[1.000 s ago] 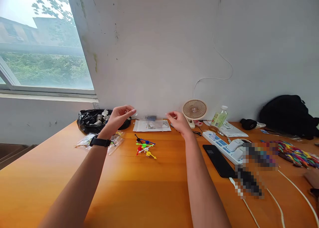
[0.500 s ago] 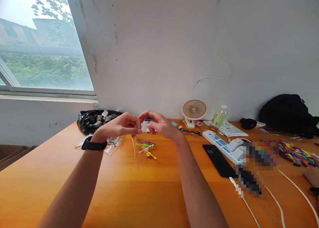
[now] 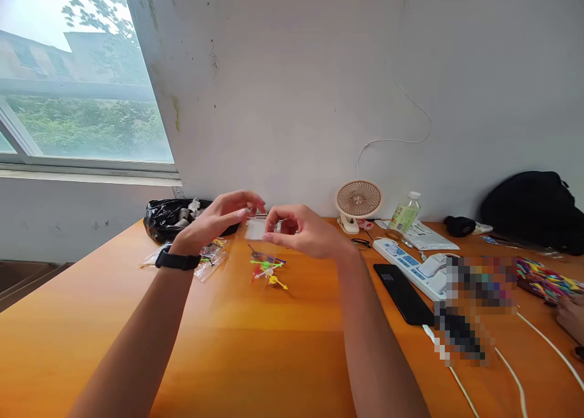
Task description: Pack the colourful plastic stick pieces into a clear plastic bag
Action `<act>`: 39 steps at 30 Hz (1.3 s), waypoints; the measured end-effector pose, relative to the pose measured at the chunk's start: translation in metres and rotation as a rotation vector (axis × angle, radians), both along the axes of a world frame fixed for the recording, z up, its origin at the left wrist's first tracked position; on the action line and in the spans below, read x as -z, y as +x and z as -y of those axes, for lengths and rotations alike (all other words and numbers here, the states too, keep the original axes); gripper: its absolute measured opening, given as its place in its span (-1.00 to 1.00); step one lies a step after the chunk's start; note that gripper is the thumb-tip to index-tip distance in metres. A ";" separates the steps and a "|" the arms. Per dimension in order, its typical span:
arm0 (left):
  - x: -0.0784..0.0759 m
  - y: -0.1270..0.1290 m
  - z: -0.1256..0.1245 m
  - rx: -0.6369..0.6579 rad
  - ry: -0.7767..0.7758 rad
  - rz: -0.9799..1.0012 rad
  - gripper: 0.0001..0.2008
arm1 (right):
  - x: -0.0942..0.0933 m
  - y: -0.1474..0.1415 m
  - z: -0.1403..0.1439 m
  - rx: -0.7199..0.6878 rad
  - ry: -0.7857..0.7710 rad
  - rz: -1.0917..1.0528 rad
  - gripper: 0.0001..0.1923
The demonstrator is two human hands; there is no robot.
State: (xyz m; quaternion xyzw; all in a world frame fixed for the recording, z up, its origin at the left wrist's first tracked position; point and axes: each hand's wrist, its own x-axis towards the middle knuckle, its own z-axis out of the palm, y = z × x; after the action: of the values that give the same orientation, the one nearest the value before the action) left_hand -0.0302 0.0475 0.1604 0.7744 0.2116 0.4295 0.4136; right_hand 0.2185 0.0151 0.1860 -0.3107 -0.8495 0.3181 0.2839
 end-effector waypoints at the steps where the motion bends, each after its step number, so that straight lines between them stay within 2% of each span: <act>1: 0.005 -0.001 -0.004 0.053 -0.007 0.047 -0.48 | -0.002 0.001 0.002 0.028 0.025 -0.033 -0.76; 3: 0.017 -0.002 -0.013 0.258 -0.117 0.046 -0.27 | -0.005 0.003 0.005 0.076 0.068 -0.097 -0.74; 5: 0.028 -0.002 -0.020 0.419 -0.202 -0.022 -0.16 | -0.007 0.005 0.006 0.105 0.104 -0.158 -0.72; 8: 0.038 0.002 -0.023 0.440 -0.194 -0.016 -0.16 | -0.008 0.006 0.004 0.130 0.166 -0.221 -0.70; 12: 0.035 0.009 -0.019 0.472 -0.199 -0.013 -0.01 | -0.007 0.008 0.000 0.153 0.234 -0.235 -0.68; 15: 0.028 0.010 -0.014 0.437 -0.221 -0.078 0.01 | -0.007 0.011 0.002 0.185 0.236 -0.204 -0.67; 19: 0.020 0.008 -0.008 0.340 -0.229 -0.142 -0.14 | -0.010 0.020 0.011 0.211 0.175 -0.103 -0.71; 23: 0.013 0.009 -0.003 0.317 -0.189 -0.197 -0.29 | -0.013 0.026 0.017 0.124 0.044 0.056 -0.73; 28: 0.007 0.010 0.001 0.295 -0.170 -0.272 -0.30 | -0.014 0.024 0.014 0.014 -0.063 0.139 -0.69; 35: 0.008 0.005 0.000 0.239 -0.161 -0.290 -0.31 | -0.013 0.026 0.012 -0.001 -0.070 0.132 -0.76; 39: 0.008 0.002 0.001 0.245 -0.171 -0.274 -0.32 | -0.012 0.026 0.010 0.000 -0.015 0.106 -0.76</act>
State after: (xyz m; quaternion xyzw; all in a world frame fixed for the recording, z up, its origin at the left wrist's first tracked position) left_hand -0.0281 0.0469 0.1523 0.8077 0.2056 0.2470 0.4943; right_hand 0.2445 0.0047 0.1979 -0.3295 -0.8609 0.3075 0.2360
